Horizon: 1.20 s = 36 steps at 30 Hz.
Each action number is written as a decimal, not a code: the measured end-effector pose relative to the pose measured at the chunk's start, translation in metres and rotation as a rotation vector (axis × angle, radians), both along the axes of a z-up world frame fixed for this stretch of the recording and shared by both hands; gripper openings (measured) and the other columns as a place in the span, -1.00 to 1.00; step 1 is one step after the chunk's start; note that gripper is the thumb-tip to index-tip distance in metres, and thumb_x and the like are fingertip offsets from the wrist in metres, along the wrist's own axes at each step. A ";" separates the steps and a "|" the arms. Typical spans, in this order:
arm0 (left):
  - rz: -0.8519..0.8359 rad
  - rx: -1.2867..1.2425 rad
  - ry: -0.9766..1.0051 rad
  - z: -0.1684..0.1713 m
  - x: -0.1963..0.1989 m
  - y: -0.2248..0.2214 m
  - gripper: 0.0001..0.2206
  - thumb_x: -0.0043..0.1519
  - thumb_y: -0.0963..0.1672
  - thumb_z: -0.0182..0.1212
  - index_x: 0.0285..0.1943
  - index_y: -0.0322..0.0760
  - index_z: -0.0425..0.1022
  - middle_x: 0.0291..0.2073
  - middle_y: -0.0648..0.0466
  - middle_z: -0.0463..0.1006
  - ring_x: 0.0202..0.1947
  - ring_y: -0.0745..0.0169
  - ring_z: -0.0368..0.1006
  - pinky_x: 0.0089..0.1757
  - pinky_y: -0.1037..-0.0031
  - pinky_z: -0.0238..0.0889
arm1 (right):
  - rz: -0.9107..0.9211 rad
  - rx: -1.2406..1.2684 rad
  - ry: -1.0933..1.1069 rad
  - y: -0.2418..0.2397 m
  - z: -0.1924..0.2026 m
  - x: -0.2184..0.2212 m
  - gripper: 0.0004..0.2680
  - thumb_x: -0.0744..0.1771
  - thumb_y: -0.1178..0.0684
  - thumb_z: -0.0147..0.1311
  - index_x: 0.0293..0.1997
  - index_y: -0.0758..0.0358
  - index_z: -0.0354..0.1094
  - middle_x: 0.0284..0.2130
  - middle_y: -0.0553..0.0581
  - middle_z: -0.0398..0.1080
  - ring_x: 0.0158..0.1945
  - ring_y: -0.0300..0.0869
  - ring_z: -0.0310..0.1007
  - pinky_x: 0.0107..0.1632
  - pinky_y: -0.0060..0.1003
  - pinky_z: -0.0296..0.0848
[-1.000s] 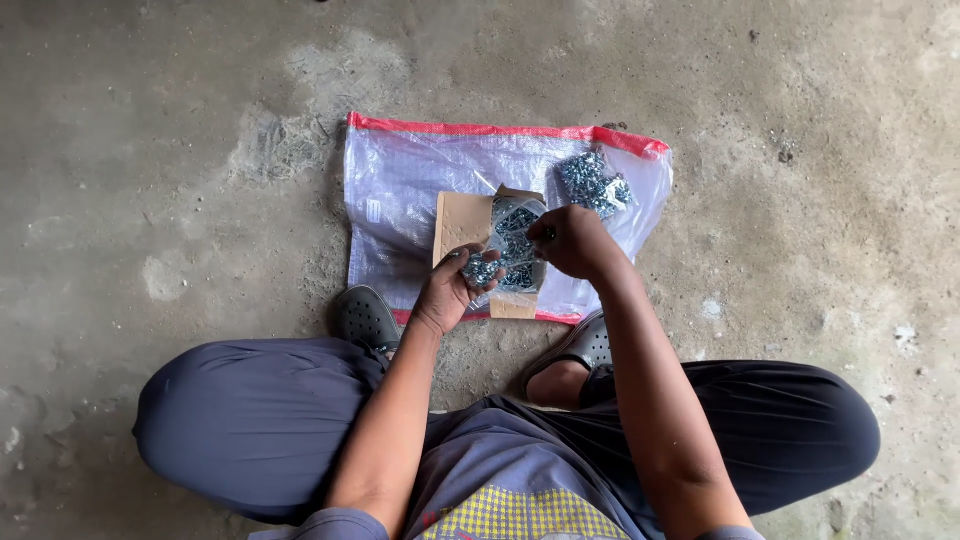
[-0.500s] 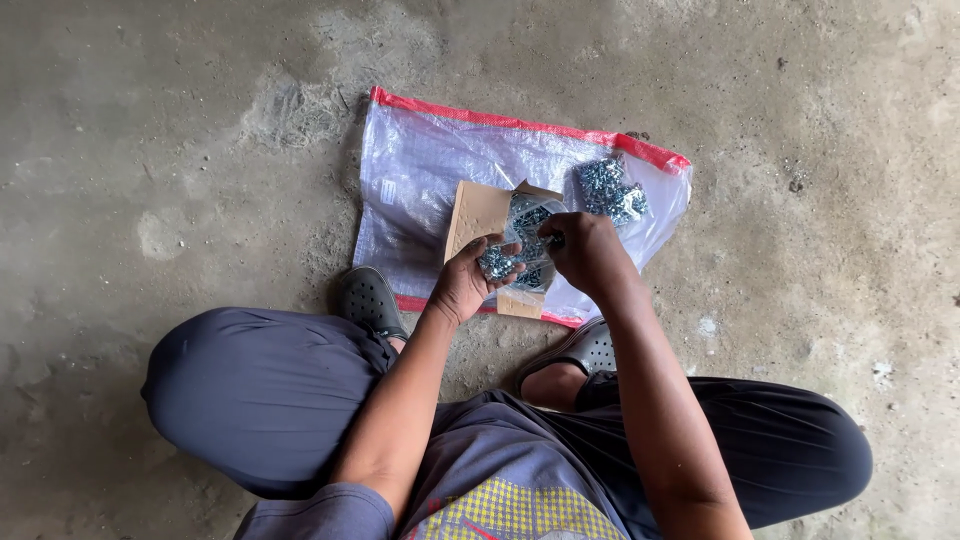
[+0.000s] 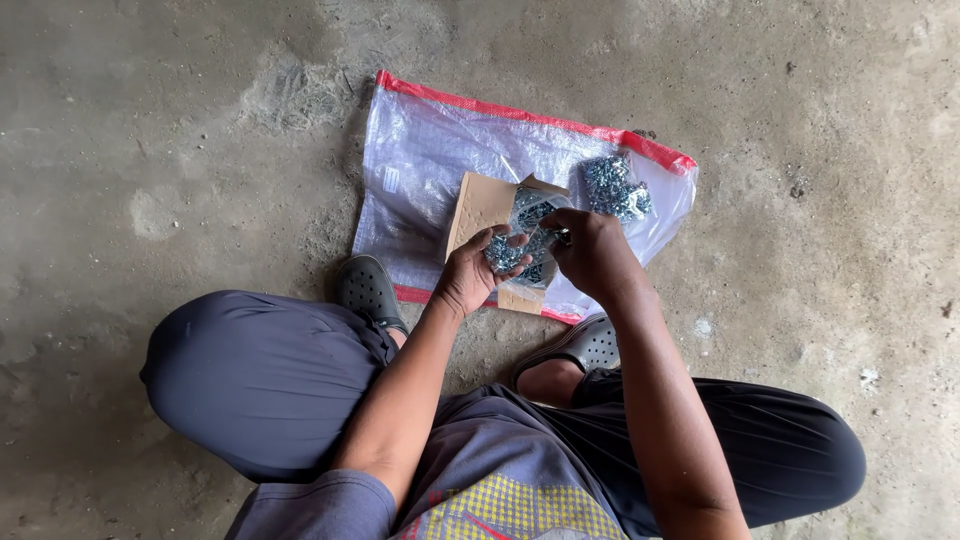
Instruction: The person sits on the floor and sorts small metallic fasteners from a cardboard box into small clear plastic bags. They repeatedly pick up handfuls of fasteners, place them into the bags, and seal them before setting them aside on a larger plastic sheet.
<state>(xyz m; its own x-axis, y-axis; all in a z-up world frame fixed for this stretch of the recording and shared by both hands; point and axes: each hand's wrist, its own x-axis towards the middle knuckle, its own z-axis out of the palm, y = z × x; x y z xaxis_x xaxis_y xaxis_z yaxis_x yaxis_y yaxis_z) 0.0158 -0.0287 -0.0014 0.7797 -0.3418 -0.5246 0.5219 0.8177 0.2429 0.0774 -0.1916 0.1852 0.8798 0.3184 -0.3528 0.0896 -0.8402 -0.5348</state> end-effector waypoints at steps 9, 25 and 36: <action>0.011 -0.015 -0.002 -0.001 -0.003 -0.001 -0.71 0.26 0.02 0.20 0.07 -0.09 0.58 0.07 -0.15 0.61 -0.03 -0.19 0.61 -0.08 0.18 0.59 | -0.067 0.217 -0.026 -0.005 0.011 -0.001 -0.74 0.25 0.40 0.13 0.01 0.36 0.51 -0.16 0.43 0.55 -0.12 0.20 0.60 -0.11 -0.01 0.63; 0.040 -0.114 0.017 -0.007 -0.003 0.000 -0.68 0.28 0.00 0.21 0.11 -0.21 0.57 0.07 -0.22 0.60 -0.03 -0.27 0.59 -0.09 0.09 0.60 | -0.510 0.372 0.060 -0.036 -0.042 -0.009 -0.88 0.31 0.10 0.26 -0.16 0.30 0.57 -0.45 0.28 0.54 -0.43 -0.13 0.56 -0.37 -0.28 0.62; 0.069 -0.071 0.018 -0.014 -0.008 0.008 -0.63 0.30 0.00 0.21 0.23 -0.18 0.51 0.12 -0.21 0.57 0.02 -0.22 0.58 -0.05 0.13 0.59 | -0.750 0.720 0.094 -0.021 -0.061 0.008 -0.79 0.42 0.02 0.02 -0.14 0.39 0.49 -0.46 0.23 0.49 -0.43 -0.22 0.51 -0.33 -0.29 0.67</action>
<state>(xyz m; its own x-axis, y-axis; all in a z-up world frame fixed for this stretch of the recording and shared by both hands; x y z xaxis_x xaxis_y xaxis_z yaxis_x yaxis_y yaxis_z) 0.0082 -0.0209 -0.0150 0.7934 -0.3246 -0.5149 0.4676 0.8666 0.1742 0.0852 -0.2125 0.1244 0.9176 -0.1356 -0.3738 -0.3914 -0.1426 -0.9091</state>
